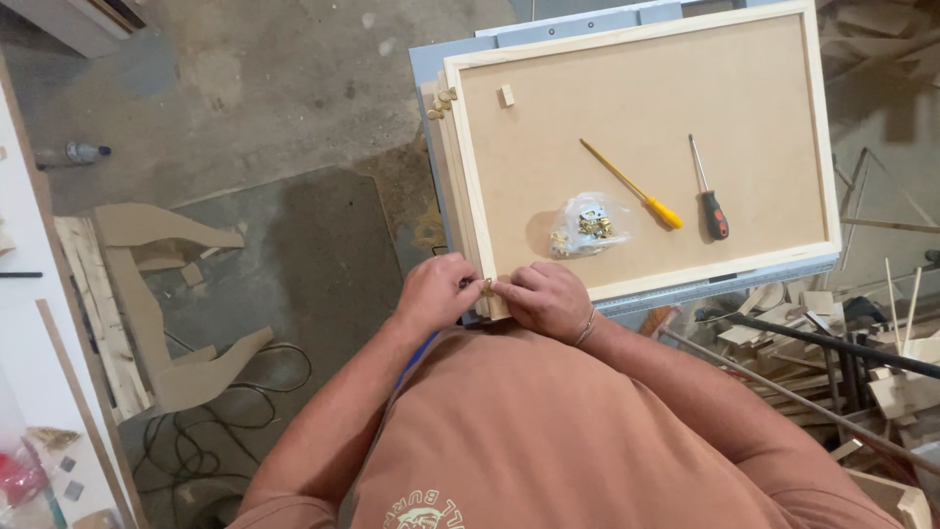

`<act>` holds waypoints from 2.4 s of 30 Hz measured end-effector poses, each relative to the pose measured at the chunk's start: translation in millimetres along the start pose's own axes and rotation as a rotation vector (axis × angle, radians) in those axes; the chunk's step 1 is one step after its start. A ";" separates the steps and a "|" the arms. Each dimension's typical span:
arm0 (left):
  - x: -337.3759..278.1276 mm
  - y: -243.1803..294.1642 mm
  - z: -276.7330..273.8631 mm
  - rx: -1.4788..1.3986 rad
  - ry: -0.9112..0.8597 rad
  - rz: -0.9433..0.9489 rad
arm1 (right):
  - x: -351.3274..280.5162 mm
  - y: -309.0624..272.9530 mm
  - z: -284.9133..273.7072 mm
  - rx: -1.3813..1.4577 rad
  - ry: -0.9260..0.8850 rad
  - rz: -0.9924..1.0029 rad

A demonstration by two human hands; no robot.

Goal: Assembling a wooden display case by attaching hinges and hardware using a screwdriver

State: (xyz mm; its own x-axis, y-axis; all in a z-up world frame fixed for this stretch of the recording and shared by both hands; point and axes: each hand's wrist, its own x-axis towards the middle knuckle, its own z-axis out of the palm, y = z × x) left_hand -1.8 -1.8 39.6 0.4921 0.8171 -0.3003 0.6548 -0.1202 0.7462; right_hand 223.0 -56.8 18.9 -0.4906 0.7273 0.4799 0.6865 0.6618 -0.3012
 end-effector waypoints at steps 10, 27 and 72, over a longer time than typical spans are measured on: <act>0.0 -8.6 8.9 0.203 -0.059 0.083 | -0.3 0.8 -1.5 0.024 -0.002 -0.017; -8.2 -48.4 43.5 0.295 0.268 0.469 | -2.7 1.6 3.7 0.016 0.010 -0.002; -7.1 -44.1 44.3 0.270 0.287 0.484 | -2.0 2.4 -1.1 0.055 -0.026 -0.053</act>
State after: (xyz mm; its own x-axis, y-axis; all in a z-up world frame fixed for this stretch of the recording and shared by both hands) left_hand -8.7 -27.3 -17.5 0.6202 0.7488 0.2337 0.5367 -0.6224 0.5697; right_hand 226.1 -56.9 18.1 -0.5399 0.6949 0.4750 0.6292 0.7080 -0.3206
